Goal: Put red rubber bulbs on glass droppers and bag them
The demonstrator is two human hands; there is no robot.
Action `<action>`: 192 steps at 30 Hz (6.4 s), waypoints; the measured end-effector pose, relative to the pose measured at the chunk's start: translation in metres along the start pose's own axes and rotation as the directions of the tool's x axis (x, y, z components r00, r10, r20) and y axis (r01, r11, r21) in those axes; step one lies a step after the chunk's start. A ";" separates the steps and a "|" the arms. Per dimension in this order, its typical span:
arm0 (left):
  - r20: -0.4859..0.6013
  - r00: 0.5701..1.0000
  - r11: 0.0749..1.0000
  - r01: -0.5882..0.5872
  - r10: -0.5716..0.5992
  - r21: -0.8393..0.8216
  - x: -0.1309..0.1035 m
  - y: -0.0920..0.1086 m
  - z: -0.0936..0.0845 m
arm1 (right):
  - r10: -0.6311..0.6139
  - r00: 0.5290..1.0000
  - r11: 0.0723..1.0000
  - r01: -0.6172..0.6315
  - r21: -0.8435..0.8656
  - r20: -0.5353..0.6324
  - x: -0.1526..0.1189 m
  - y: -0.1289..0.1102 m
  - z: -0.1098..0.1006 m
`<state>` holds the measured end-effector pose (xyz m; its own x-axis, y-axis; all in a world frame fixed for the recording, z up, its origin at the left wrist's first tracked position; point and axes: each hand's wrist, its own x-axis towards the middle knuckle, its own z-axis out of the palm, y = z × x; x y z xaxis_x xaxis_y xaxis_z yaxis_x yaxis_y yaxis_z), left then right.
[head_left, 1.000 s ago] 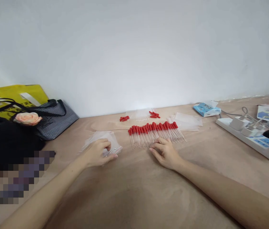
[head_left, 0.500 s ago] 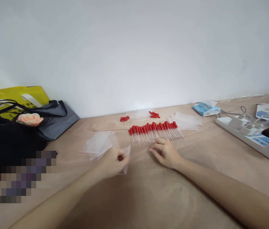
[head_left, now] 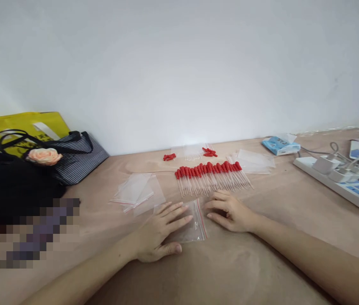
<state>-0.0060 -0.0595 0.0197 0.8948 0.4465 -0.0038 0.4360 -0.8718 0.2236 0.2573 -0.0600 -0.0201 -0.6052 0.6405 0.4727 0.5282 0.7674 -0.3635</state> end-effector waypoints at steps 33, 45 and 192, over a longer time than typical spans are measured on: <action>0.137 0.976 0.986 0.166 -0.169 0.033 -0.001 0.001 0.010 | -0.115 0.976 0.975 0.147 -0.166 0.185 -0.003 -0.014 -0.006; 0.179 0.969 0.985 0.166 -0.173 0.050 0.001 0.003 0.008 | -0.046 0.965 0.983 0.089 -0.159 0.258 0.007 -0.004 -0.007; -0.063 0.972 0.940 0.200 -0.225 -0.277 -0.005 -0.008 0.006 | 0.785 0.422 0.586 -0.744 0.322 -0.453 0.027 0.096 -0.054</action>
<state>-0.0135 -0.0555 0.0121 0.7655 0.6434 0.0074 0.5620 -0.6742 0.4791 0.3241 0.0294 0.0012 0.4290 0.8596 0.2775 0.5676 -0.0176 -0.8231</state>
